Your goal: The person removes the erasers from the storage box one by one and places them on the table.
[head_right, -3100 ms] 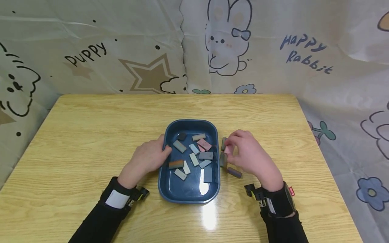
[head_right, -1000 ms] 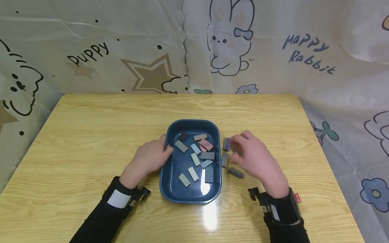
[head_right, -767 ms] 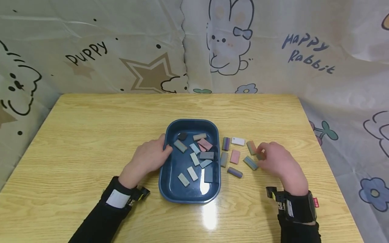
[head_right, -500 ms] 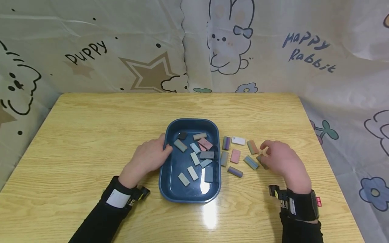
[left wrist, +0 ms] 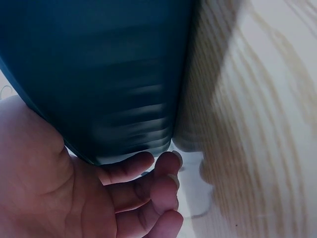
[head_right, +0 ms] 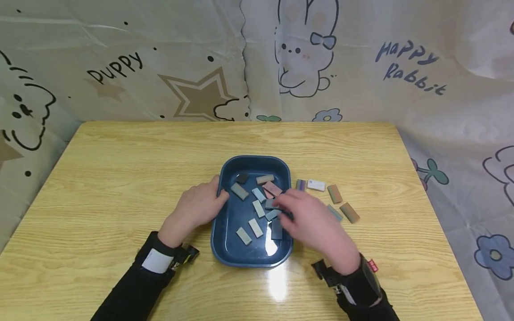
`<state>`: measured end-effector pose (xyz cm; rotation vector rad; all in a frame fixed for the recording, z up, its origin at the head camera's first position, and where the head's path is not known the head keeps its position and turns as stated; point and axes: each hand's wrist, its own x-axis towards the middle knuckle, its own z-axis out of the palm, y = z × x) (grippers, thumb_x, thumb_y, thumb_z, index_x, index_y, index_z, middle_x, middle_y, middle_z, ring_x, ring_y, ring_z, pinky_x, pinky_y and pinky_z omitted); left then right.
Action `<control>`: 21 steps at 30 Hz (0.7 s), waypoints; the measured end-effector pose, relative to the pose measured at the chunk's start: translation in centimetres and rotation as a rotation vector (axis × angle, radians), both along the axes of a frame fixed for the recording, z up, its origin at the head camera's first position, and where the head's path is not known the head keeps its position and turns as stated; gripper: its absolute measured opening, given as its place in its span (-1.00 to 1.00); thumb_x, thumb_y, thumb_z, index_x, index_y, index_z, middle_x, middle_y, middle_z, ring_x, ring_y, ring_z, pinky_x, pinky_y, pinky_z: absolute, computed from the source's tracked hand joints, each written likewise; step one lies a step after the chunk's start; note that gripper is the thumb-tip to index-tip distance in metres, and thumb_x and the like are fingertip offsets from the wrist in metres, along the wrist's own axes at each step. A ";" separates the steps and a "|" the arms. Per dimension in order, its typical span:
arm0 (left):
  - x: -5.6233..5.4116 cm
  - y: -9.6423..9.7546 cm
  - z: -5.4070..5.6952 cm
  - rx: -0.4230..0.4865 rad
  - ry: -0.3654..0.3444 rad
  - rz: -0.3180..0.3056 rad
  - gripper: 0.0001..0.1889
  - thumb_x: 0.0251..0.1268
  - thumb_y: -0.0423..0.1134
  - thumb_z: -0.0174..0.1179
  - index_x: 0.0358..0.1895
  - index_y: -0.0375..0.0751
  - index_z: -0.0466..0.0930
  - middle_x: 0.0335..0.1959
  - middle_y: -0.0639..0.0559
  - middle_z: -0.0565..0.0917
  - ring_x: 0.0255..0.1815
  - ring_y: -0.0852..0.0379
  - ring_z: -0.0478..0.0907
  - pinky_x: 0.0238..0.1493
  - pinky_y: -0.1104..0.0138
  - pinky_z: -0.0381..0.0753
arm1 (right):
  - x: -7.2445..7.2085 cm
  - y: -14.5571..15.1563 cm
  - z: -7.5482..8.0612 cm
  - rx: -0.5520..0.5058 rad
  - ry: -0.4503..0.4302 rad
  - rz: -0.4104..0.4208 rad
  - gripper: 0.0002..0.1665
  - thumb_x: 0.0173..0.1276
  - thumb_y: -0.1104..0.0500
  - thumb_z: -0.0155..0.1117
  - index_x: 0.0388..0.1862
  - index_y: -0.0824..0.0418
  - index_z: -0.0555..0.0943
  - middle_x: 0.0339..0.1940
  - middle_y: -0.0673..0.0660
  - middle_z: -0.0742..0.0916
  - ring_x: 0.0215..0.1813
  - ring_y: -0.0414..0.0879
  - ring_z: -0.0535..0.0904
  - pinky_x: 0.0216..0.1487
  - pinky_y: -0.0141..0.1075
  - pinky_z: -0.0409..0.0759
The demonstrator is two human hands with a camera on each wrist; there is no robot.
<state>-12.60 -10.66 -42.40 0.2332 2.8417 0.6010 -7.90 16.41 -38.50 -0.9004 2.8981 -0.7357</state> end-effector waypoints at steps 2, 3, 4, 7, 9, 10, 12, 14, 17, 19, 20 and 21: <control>0.0 0.0 0.0 -0.001 -0.001 -0.001 -0.73 0.44 -0.04 -0.06 -0.10 -0.18 0.44 -0.60 -0.02 0.49 -0.64 0.04 0.44 -0.63 0.26 0.31 | 0.4 -2.0 -0.7 0.016 -0.005 0.092 -0.66 0.17 0.28 0.45 -0.04 0.16 0.69 -0.13 0.01 0.68 -0.16 -0.15 0.59 -0.15 -0.22 0.60; 0.0 0.1 0.0 -0.001 -0.003 -0.002 -0.72 0.44 -0.04 -0.06 -0.09 -0.18 0.44 -0.60 -0.02 0.49 -0.64 0.04 0.44 -0.63 0.25 0.31 | 0.5 -2.7 -1.1 0.031 -0.014 0.130 -0.63 0.16 0.29 0.46 -0.02 0.14 0.68 -0.10 0.01 0.67 -0.12 -0.14 0.58 -0.11 -0.21 0.60; -0.1 0.1 0.0 -0.001 -0.005 -0.004 -0.72 0.44 -0.03 -0.06 -0.09 -0.18 0.44 -0.60 -0.02 0.49 -0.64 0.04 0.44 -0.62 0.25 0.31 | 0.6 -3.4 -1.6 0.046 -0.023 0.161 -0.60 0.14 0.31 0.46 0.00 0.13 0.68 -0.07 0.02 0.66 -0.09 -0.12 0.58 -0.08 -0.19 0.59; -0.1 0.1 0.1 -0.004 -0.013 -0.008 -0.72 0.44 -0.03 -0.07 -0.08 -0.18 0.43 -0.60 -0.01 0.49 -0.65 0.05 0.44 -0.62 0.26 0.30 | 0.7 -4.6 -2.7 0.111 -0.045 0.218 -0.53 0.10 0.35 0.44 0.04 0.12 0.68 -0.02 0.04 0.64 -0.01 -0.08 0.54 -0.01 -0.16 0.57; -0.2 0.1 0.2 -0.006 -0.017 -0.009 -0.72 0.45 -0.03 -0.07 -0.07 -0.18 0.42 -0.60 -0.01 0.49 -0.65 0.05 0.44 -0.62 0.26 0.29 | 0.8 -5.1 -3.3 0.150 -0.038 0.220 -0.50 0.08 0.39 0.41 0.04 0.11 0.68 0.00 0.03 0.65 0.00 -0.07 0.53 -0.01 -0.17 0.57; -0.2 0.1 0.2 -0.009 -0.017 -0.009 -0.72 0.45 -0.03 -0.08 -0.08 -0.19 0.42 -0.60 -0.01 0.49 -0.65 0.05 0.44 -0.62 0.27 0.29 | 0.7 -5.3 -3.5 0.165 -0.027 0.216 -0.50 0.07 0.40 0.41 0.04 0.10 0.69 -0.01 0.02 0.65 -0.02 -0.08 0.52 -0.02 -0.19 0.57; -0.2 0.1 0.3 -0.009 -0.019 -0.006 -0.72 0.46 -0.03 -0.08 -0.08 -0.19 0.42 -0.60 -0.02 0.49 -0.65 0.05 0.44 -0.62 0.27 0.29 | 0.7 -5.6 -3.7 0.188 0.001 0.202 -0.52 0.08 0.40 0.39 0.01 0.09 0.70 -0.02 0.01 0.67 -0.04 -0.09 0.51 -0.03 -0.21 0.57; -0.1 0.1 0.3 -0.008 -0.019 -0.004 -0.72 0.46 -0.03 -0.08 -0.09 -0.19 0.42 -0.60 -0.02 0.49 -0.65 0.04 0.44 -0.62 0.26 0.29 | 0.7 -5.7 -3.8 0.200 0.016 0.196 -0.55 0.08 0.37 0.40 -0.01 0.09 0.70 -0.04 0.01 0.66 -0.04 -0.10 0.50 -0.02 -0.22 0.56; -0.1 0.0 0.3 -0.006 -0.020 0.000 -0.72 0.45 -0.03 -0.08 -0.10 -0.18 0.42 -0.59 -0.02 0.49 -0.64 0.04 0.44 -0.61 0.26 0.30 | 0.6 -5.5 -3.4 0.161 0.007 0.201 -0.63 0.08 0.31 0.44 -0.08 0.12 0.70 -0.06 0.03 0.65 -0.04 -0.08 0.50 -0.01 -0.20 0.54; -0.1 0.0 0.3 -0.009 -0.021 0.004 -0.71 0.45 -0.02 -0.08 -0.10 -0.18 0.43 -0.59 -0.02 0.50 -0.64 0.03 0.44 -0.61 0.25 0.31 | 0.4 -4.9 -2.9 0.101 -0.007 0.198 -0.65 0.06 0.28 0.46 -0.11 0.14 0.69 -0.07 0.04 0.63 -0.01 -0.06 0.51 0.00 -0.18 0.54; -0.1 0.1 0.2 -0.011 -0.022 0.006 -0.71 0.44 -0.02 -0.08 -0.10 -0.18 0.43 -0.58 -0.03 0.50 -0.63 0.03 0.45 -0.61 0.25 0.31 | 0.3 -4.4 -2.5 0.069 -0.010 0.185 -0.66 0.06 0.27 0.47 -0.13 0.15 0.68 -0.06 0.05 0.63 0.00 -0.04 0.51 0.00 -0.17 0.54; 0.0 0.1 0.2 -0.012 -0.022 0.008 -0.71 0.44 -0.02 -0.07 -0.10 -0.18 0.43 -0.58 -0.03 0.50 -0.63 0.03 0.45 -0.61 0.25 0.32 | 0.2 -3.7 -2.0 0.039 -0.007 0.166 -0.66 0.05 0.28 0.47 -0.13 0.17 0.68 -0.05 0.06 0.63 0.01 -0.02 0.51 0.01 -0.14 0.54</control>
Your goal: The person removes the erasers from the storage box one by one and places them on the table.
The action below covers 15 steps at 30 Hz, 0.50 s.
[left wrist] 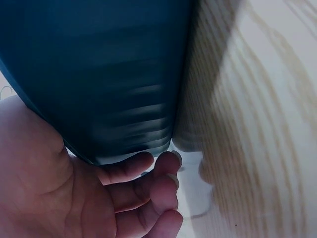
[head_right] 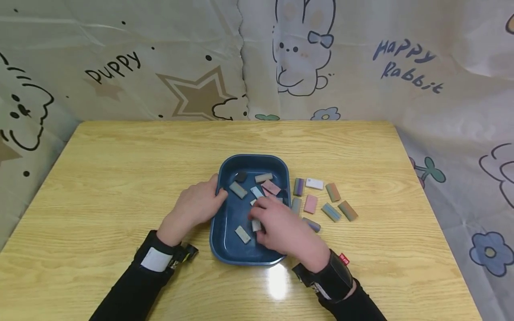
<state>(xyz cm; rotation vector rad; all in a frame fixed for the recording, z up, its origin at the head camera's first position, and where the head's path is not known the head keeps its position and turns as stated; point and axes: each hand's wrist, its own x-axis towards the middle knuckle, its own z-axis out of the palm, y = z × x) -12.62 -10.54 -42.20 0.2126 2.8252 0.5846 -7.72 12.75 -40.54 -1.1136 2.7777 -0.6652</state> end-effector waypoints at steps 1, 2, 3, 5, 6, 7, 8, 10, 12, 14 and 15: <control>0.0 0.0 0.0 0.000 -0.001 0.000 -0.71 0.45 -0.02 -0.07 -0.10 -0.18 0.43 -0.58 -0.03 0.50 -0.63 0.03 0.45 -0.61 0.25 0.32 | -0.1 0.8 0.5 -0.022 0.005 -0.028 -0.66 0.04 0.28 0.48 -0.14 0.18 0.67 -0.04 0.07 0.63 0.03 -0.01 0.52 0.02 -0.12 0.54; 0.0 0.1 -0.1 0.001 -0.002 -0.001 -0.71 0.45 -0.02 -0.07 -0.09 -0.18 0.44 -0.58 -0.03 0.50 -0.63 0.03 0.45 -0.61 0.25 0.32 | -0.2 1.8 1.0 -0.030 0.022 -0.063 -0.66 0.04 0.28 0.48 -0.15 0.17 0.67 -0.04 0.07 0.64 0.04 0.01 0.52 0.04 -0.08 0.51; 0.0 0.1 -0.1 0.002 -0.005 -0.002 -0.71 0.45 -0.03 -0.07 -0.09 -0.18 0.44 -0.59 -0.03 0.50 -0.63 0.03 0.45 -0.61 0.26 0.32 | -0.1 2.9 1.6 -0.033 0.021 -0.105 -0.65 0.03 0.29 0.48 -0.14 0.19 0.67 -0.03 0.09 0.64 0.05 0.04 0.52 0.05 -0.05 0.52; 0.1 0.2 -0.2 0.006 -0.007 -0.006 -0.71 0.45 -0.03 -0.07 -0.09 -0.19 0.44 -0.59 -0.02 0.50 -0.63 0.03 0.45 -0.61 0.26 0.31 | 0.2 5.3 2.4 -0.008 0.026 -0.190 -0.66 0.03 0.30 0.49 -0.15 0.21 0.67 -0.06 0.11 0.65 0.01 0.08 0.52 0.02 -0.01 0.52; 0.1 0.3 -0.2 0.010 -0.008 -0.007 -0.71 0.45 -0.03 -0.07 -0.09 -0.19 0.44 -0.59 -0.02 0.50 -0.63 0.03 0.45 -0.61 0.26 0.31 | 0.4 6.5 2.7 0.014 0.020 -0.229 -0.66 0.02 0.30 0.50 -0.16 0.21 0.67 -0.07 0.14 0.65 0.01 0.11 0.53 -0.01 0.01 0.52; 0.1 0.3 -0.2 0.012 -0.008 -0.007 -0.71 0.44 -0.03 -0.07 -0.08 -0.19 0.44 -0.59 -0.02 0.50 -0.63 0.03 0.44 -0.61 0.26 0.30 | 0.8 7.6 2.8 0.039 0.001 -0.269 -0.65 0.02 0.29 0.51 -0.16 0.21 0.67 -0.10 0.14 0.65 -0.03 0.11 0.54 -0.05 0.00 0.52; 0.2 0.3 -0.2 0.012 -0.009 -0.008 -0.71 0.44 -0.03 -0.07 -0.08 -0.19 0.44 -0.59 -0.02 0.50 -0.63 0.03 0.44 -0.61 0.26 0.30 | 1.2 8.6 2.7 0.059 -0.025 -0.306 -0.66 0.03 0.28 0.52 -0.16 0.21 0.67 -0.12 0.14 0.64 -0.06 0.11 0.55 -0.09 0.00 0.52; 0.2 0.2 -0.2 0.010 -0.012 -0.010 -0.70 0.43 -0.03 -0.07 -0.08 -0.20 0.44 -0.58 -0.02 0.49 -0.63 0.03 0.44 -0.61 0.26 0.31 | 2.1 10.2 1.9 0.075 -0.087 -0.364 -0.68 0.05 0.27 0.52 -0.18 0.21 0.66 -0.19 0.11 0.62 -0.17 0.06 0.54 -0.20 -0.07 0.52; 0.2 0.1 -0.2 0.007 -0.012 -0.013 -0.70 0.42 -0.03 -0.07 -0.08 -0.20 0.43 -0.58 -0.02 0.49 -0.63 0.03 0.44 -0.61 0.26 0.31 | 3.0 11.3 0.6 0.070 -0.148 -0.427 -0.68 0.07 0.24 0.51 -0.17 0.20 0.65 -0.28 0.09 0.58 -0.31 -0.02 0.50 -0.32 -0.17 0.46; 0.1 -0.1 -0.1 0.004 -0.009 -0.014 -0.70 0.42 -0.03 -0.08 -0.09 -0.20 0.42 -0.58 -0.03 0.49 -0.63 0.03 0.44 -0.62 0.26 0.31 | 3.6 11.8 -0.7 0.043 -0.170 -0.480 -0.69 0.09 0.22 0.50 -0.18 0.20 0.63 -0.36 0.04 0.53 -0.41 -0.11 0.39 -0.41 -0.25 0.37; 0.0 -0.2 -0.1 0.004 -0.004 -0.011 -0.70 0.42 -0.03 -0.08 -0.10 -0.20 0.42 -0.58 -0.03 0.49 -0.63 0.03 0.44 -0.62 0.25 0.31 | 3.8 12.0 -1.2 0.031 -0.162 -0.499 -0.68 0.10 0.21 0.50 -0.18 0.21 0.61 -0.40 0.04 0.50 -0.43 -0.12 0.35 -0.43 -0.27 0.33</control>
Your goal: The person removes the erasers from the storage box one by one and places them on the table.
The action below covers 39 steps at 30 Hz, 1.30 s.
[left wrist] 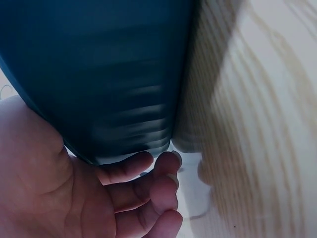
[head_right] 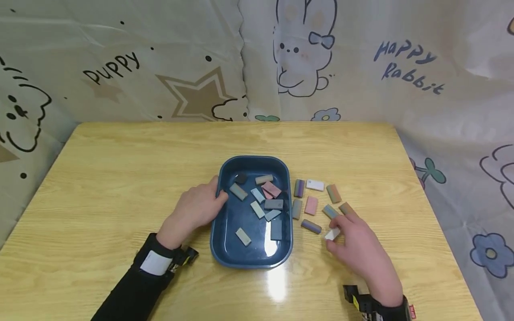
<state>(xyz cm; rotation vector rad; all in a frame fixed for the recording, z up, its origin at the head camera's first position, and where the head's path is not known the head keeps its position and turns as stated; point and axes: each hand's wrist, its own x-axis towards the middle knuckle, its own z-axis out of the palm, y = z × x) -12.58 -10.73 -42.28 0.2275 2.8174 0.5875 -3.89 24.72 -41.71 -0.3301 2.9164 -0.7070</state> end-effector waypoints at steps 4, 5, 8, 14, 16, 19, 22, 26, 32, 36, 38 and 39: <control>-0.1 -0.3 0.2 -0.009 0.016 0.018 -0.72 0.44 -0.03 -0.07 -0.12 -0.20 0.41 -0.58 -0.03 0.49 -0.63 0.02 0.43 -0.62 0.25 0.30 | 0.1 0.2 -1.0 0.007 0.032 -0.073 -0.62 0.16 0.16 0.49 -0.12 0.26 0.57 -0.41 0.08 0.50 -0.45 -0.09 0.34 -0.44 -0.22 0.31; -0.1 -0.4 0.1 -0.010 0.016 0.019 -0.71 0.44 -0.03 -0.07 -0.12 -0.20 0.41 -0.58 -0.03 0.49 -0.63 0.02 0.43 -0.62 0.25 0.30 | 0.1 0.2 -1.1 0.016 0.026 -0.085 -0.59 0.17 0.13 0.49 -0.09 0.28 0.57 -0.38 0.10 0.54 -0.42 -0.06 0.40 -0.41 -0.18 0.37; -0.2 -0.3 0.0 -0.011 0.008 0.010 -0.70 0.45 -0.02 -0.08 -0.11 -0.21 0.42 -0.58 -0.03 0.49 -0.63 0.02 0.43 -0.63 0.25 0.31 | 0.0 0.4 -1.1 0.022 -0.033 -0.125 -0.51 0.24 0.06 0.46 0.00 0.32 0.55 -0.27 0.20 0.61 -0.29 0.07 0.56 -0.31 -0.04 0.50; -0.4 -0.2 -0.1 -0.010 0.069 0.005 -0.67 0.40 -0.02 -0.02 -0.08 -0.24 0.47 -0.51 -0.05 0.53 -0.57 0.01 0.48 -0.59 0.23 0.38 | 0.0 0.5 -0.3 0.012 0.098 -0.150 -0.66 0.33 0.13 0.37 -0.07 0.36 0.60 -0.33 0.13 0.66 -0.34 0.00 0.60 -0.35 -0.06 0.53; -0.3 -0.2 0.0 -0.022 0.134 0.011 -0.61 0.37 -0.01 0.04 0.00 -0.29 0.51 -0.36 -0.12 0.61 -0.42 -0.03 0.54 -0.51 0.18 0.51 | -0.3 0.1 0.2 -0.004 0.155 -0.128 -0.71 0.36 0.15 0.34 -0.07 0.34 0.62 -0.39 0.06 0.65 -0.40 -0.08 0.58 -0.41 -0.14 0.50; -0.2 -0.2 0.4 -0.031 0.260 0.016 -0.49 0.35 0.02 0.11 0.15 -0.34 0.50 -0.09 -0.20 0.62 -0.16 -0.10 0.54 -0.38 0.08 0.62 | -1.1 -1.2 1.0 -0.033 0.202 -0.076 -0.73 0.39 0.17 0.30 -0.02 0.31 0.61 -0.43 0.00 0.65 -0.46 -0.18 0.54 -0.46 -0.24 0.46; -0.1 0.0 1.0 -0.018 0.400 -0.024 -0.50 0.34 0.00 0.16 0.18 -0.29 0.51 0.03 -0.19 0.56 -0.05 -0.10 0.46 -0.33 0.11 0.63 | -2.1 -3.0 1.7 -0.073 0.177 -0.025 -0.65 0.45 0.13 0.25 0.10 0.31 0.55 -0.42 -0.01 0.66 -0.48 -0.23 0.53 -0.46 -0.27 0.48; 0.0 0.6 2.0 0.045 0.499 -0.135 -0.67 0.30 -0.13 0.22 0.06 -0.21 0.59 -0.05 -0.08 0.55 -0.09 -0.03 0.42 -0.19 0.18 0.54 | -3.4 -5.5 1.9 -0.107 0.093 0.039 -0.43 0.47 0.06 0.22 0.31 0.36 0.42 -0.43 -0.03 0.65 -0.51 -0.26 0.50 -0.44 -0.27 0.50; -0.7 2.4 3.8 -0.040 0.340 -0.331 -0.68 0.32 -0.16 0.24 0.09 -0.13 0.62 0.00 -0.02 0.57 -0.05 0.02 0.45 -0.11 0.20 0.57 | -5.0 -7.8 1.2 -0.043 0.106 0.032 -0.23 0.39 0.03 0.24 0.43 0.41 0.27 -0.60 -0.06 0.55 -0.65 -0.21 0.40 -0.61 -0.28 0.38; -2.0 3.8 5.1 -0.170 0.180 -0.510 -0.61 0.38 -0.11 0.19 0.24 -0.04 0.57 0.12 -0.01 0.53 0.00 0.05 0.46 -0.06 0.21 0.58 | -5.9 -8.6 0.7 0.014 0.110 0.033 -0.19 0.35 0.10 0.20 0.47 0.44 0.22 -0.74 -0.03 0.47 -0.75 -0.19 0.36 -0.70 -0.29 0.30; -2.5 4.8 5.7 -0.208 0.127 -0.592 -0.59 0.40 -0.10 0.17 0.28 0.00 0.55 0.13 0.01 0.52 -0.02 0.08 0.46 -0.06 0.22 0.58 | -6.1 -9.0 0.4 0.031 0.101 0.035 -0.19 0.32 0.15 0.18 0.48 0.46 0.21 -0.78 -0.01 0.44 -0.77 -0.18 0.34 -0.73 -0.29 0.28; -2.8 5.4 5.8 -0.217 0.117 -0.632 -0.59 0.41 -0.10 0.17 0.29 0.00 0.54 0.11 0.01 0.53 -0.04 0.10 0.46 -0.06 0.23 0.57 | -6.1 -9.1 0.3 0.043 0.100 0.034 -0.19 0.30 0.18 0.17 0.47 0.47 0.20 -0.79 -0.01 0.43 -0.77 -0.17 0.34 -0.73 -0.29 0.27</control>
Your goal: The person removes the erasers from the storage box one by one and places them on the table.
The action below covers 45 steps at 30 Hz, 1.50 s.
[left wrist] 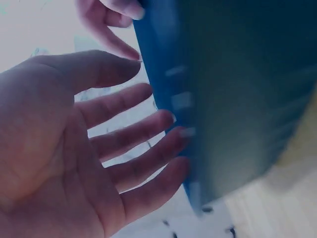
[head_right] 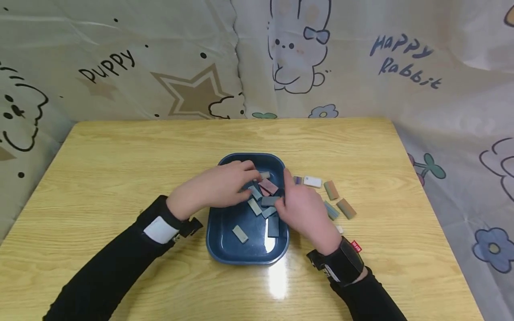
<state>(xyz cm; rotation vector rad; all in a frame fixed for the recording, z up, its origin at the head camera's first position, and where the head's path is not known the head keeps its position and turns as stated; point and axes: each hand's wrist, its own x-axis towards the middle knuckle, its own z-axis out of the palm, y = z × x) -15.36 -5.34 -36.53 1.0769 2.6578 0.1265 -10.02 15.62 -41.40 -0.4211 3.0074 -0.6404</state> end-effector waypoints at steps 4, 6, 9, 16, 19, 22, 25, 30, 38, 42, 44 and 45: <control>-0.9 1.9 -0.2 -0.034 -0.026 -0.145 -0.68 0.43 -0.15 0.15 0.19 -0.03 0.61 -0.07 0.06 0.56 -0.18 0.16 0.47 -0.16 0.30 0.54 | 0.0 -0.8 -0.2 0.053 0.030 -0.020 -0.19 0.23 0.22 0.15 0.44 0.50 0.24 -0.79 0.00 0.41 -0.77 -0.13 0.31 -0.72 -0.28 0.22; -1.3 2.5 -0.6 -0.048 -0.035 -0.199 -0.75 0.44 -0.18 0.16 0.10 -0.05 0.66 -0.14 0.09 0.58 -0.23 0.18 0.48 -0.19 0.33 0.53 | 0.0 -1.2 -0.3 0.066 0.043 -0.037 -0.20 0.22 0.21 0.15 0.43 0.50 0.26 -0.78 0.01 0.41 -0.75 -0.12 0.31 -0.71 -0.28 0.21; -1.6 3.0 -1.1 -0.081 -0.036 -0.245 -0.82 0.45 -0.20 0.17 0.00 -0.04 0.69 -0.19 0.13 0.60 -0.26 0.21 0.50 -0.21 0.36 0.53 | 0.2 -1.6 -0.3 0.071 0.052 -0.069 -0.19 0.21 0.20 0.18 0.43 0.48 0.28 -0.77 0.03 0.41 -0.75 -0.10 0.32 -0.72 -0.27 0.20; -1.5 3.0 -2.4 -0.171 0.084 -0.309 -0.67 0.44 -0.21 0.20 0.22 0.04 0.59 0.03 0.04 0.60 -0.05 0.12 0.49 -0.10 0.33 0.58 | 0.2 -2.1 -0.4 0.067 0.011 -0.086 -0.19 0.22 0.20 0.17 0.45 0.45 0.27 -0.75 0.05 0.43 -0.73 -0.08 0.34 -0.72 -0.25 0.23; -1.4 2.8 -2.9 -0.183 0.121 -0.300 -0.60 0.44 -0.20 0.20 0.30 0.08 0.51 0.14 -0.01 0.57 0.04 0.07 0.49 -0.02 0.28 0.59 | 0.2 -2.2 -0.4 0.069 -0.003 -0.086 -0.19 0.22 0.20 0.16 0.46 0.44 0.26 -0.75 0.06 0.43 -0.73 -0.08 0.35 -0.71 -0.24 0.24; -1.3 2.3 -2.8 -0.151 0.128 -0.279 -0.59 0.41 -0.18 0.22 0.29 0.11 0.49 0.14 -0.04 0.56 0.02 0.04 0.51 -0.02 0.25 0.59 | 0.1 -2.2 -0.4 0.066 -0.013 -0.087 -0.18 0.22 0.20 0.15 0.46 0.44 0.24 -0.76 0.05 0.43 -0.73 -0.08 0.35 -0.70 -0.24 0.24; -1.1 1.5 -1.4 -0.072 0.106 -0.245 -0.54 0.31 -0.21 0.32 0.26 0.09 0.49 0.07 -0.04 0.51 -0.12 0.09 0.51 -0.12 0.30 0.59 | 0.1 -2.0 -0.3 0.062 -0.015 -0.084 -0.17 0.21 0.20 0.15 0.47 0.44 0.24 -0.76 0.05 0.44 -0.72 -0.08 0.36 -0.69 -0.24 0.25; -0.6 -1.2 2.2 0.096 0.080 -0.124 -0.61 0.18 -0.29 0.33 0.09 0.03 0.57 -0.08 0.03 0.43 -0.33 0.18 0.49 -0.32 0.40 0.52 | 0.2 -1.6 -0.4 0.054 -0.007 -0.099 -0.15 0.20 0.20 0.14 0.47 0.45 0.22 -0.75 0.07 0.44 -0.71 -0.06 0.36 -0.69 -0.23 0.24; -0.9 -10.8 0.9 0.303 0.113 0.168 -0.77 0.09 -0.30 0.32 -0.15 -0.13 0.62 -0.24 0.06 0.44 -0.25 0.11 0.41 -0.21 0.27 0.47 | 0.3 -1.4 -0.5 0.053 -0.032 -0.123 -0.14 0.20 0.20 0.11 0.50 0.43 0.19 -0.77 0.04 0.40 -0.74 -0.08 0.32 -0.71 -0.27 0.20; -1.3 -15.1 -3.3 0.340 0.065 0.247 -0.83 0.12 -0.34 0.29 -0.20 -0.20 0.62 -0.22 0.01 0.47 -0.18 0.05 0.41 -0.12 0.18 0.46 | 0.3 -1.5 -0.4 0.069 -0.029 -0.122 -0.14 0.20 0.21 0.11 0.50 0.44 0.19 -0.78 0.05 0.40 -0.76 -0.08 0.32 -0.73 -0.27 0.19; -1.2 -16.5 -5.1 0.330 0.045 0.266 -0.83 0.11 -0.35 0.28 -0.20 -0.20 0.61 -0.20 0.00 0.47 -0.13 0.02 0.40 -0.07 0.16 0.46 | 0.3 -1.6 -0.3 0.073 -0.029 -0.121 -0.14 0.20 0.21 0.11 0.49 0.44 0.19 -0.79 0.05 0.40 -0.76 -0.08 0.32 -0.73 -0.27 0.19; -1.1 -17.0 -5.9 0.322 0.041 0.270 -0.83 0.10 -0.36 0.27 -0.20 -0.19 0.60 -0.19 0.00 0.48 -0.11 0.01 0.40 -0.05 0.15 0.45 | 0.3 -1.7 -0.3 0.074 -0.031 -0.120 -0.14 0.21 0.21 0.11 0.50 0.44 0.18 -0.79 0.05 0.40 -0.76 -0.08 0.32 -0.73 -0.27 0.19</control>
